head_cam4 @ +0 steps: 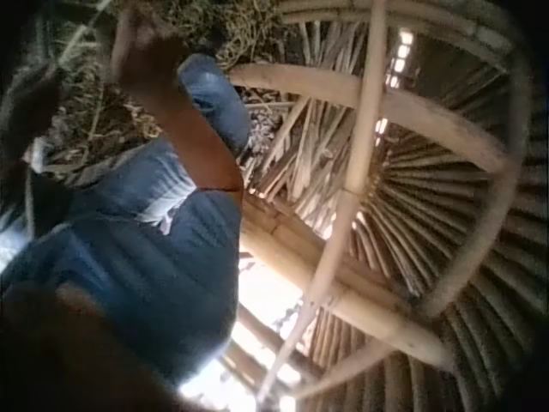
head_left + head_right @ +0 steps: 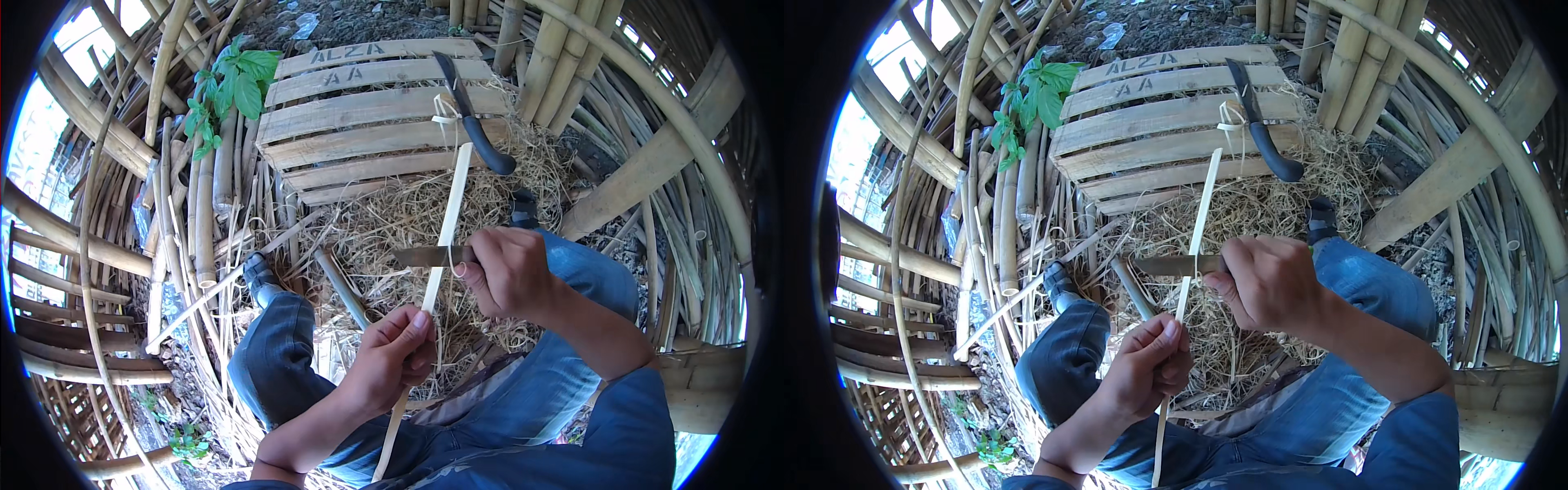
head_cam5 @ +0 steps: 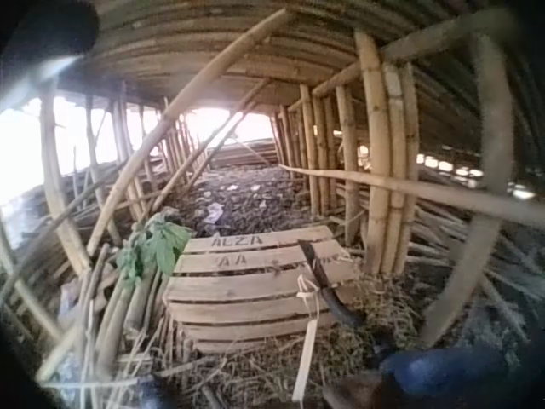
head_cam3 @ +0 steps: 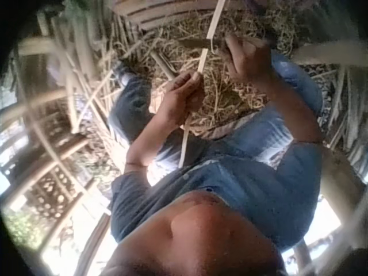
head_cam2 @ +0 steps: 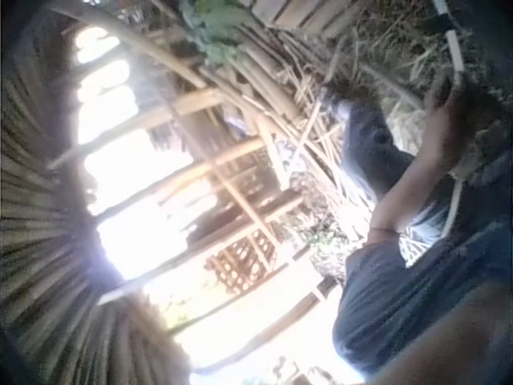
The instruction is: The person shaves and smooths bamboo strips using a knife by hand.
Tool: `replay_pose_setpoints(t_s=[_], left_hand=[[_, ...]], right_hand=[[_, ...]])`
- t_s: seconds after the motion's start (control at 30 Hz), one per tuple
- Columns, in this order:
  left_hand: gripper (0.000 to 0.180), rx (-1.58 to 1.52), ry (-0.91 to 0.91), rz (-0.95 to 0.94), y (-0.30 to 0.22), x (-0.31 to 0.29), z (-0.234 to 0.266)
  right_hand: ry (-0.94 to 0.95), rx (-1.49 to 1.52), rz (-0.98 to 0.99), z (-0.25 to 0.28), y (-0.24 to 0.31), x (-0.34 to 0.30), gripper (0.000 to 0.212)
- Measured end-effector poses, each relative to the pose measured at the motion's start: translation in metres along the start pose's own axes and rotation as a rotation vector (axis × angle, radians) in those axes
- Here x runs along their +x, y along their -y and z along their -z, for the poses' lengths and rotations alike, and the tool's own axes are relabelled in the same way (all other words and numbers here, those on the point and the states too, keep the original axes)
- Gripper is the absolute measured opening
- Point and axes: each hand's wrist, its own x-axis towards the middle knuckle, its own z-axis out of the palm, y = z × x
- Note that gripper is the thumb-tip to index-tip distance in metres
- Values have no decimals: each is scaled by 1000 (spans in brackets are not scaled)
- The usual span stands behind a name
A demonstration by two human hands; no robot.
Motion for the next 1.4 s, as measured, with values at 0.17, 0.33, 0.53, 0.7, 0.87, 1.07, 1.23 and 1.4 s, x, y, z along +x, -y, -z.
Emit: replay_pose_setpoints(t_s=[0.17, 0.33, 0.53, 0.7, 0.87, 1.07, 1.23, 1.4], left_hand=[[25, -9, -5, -14, 2, -6, 0], [27, -14, -34, 33, 6, -9, -2], [26, -6, -16, 27, 2, -9, 3], [25, -15, 84, 100, 17, -15, 10], [27, 86, -22, 68, 6, -14, 13], [30, 127, 80, 150, -3, -4, 10], [28, 323, -101, 20, 0, -2, -10], [25, 567, -169, -127, 15, 1, 3]], right_hand=[[-35, -282, 210, 5, -9, 5, 27], [-74, -360, 66, 15, -39, 9, 28], [-56, -477, -254, 17, -52, 12, 28], [-262, -395, -837, 73, -119, 9, 48], [-201, 115, -647, 30, -42, 4, 55], [93, 128, -168, 3, 21, 0, 32], [108, 40, -46, -7, 18, -2, 29], [132, 113, 10, -16, 16, -6, 27]])
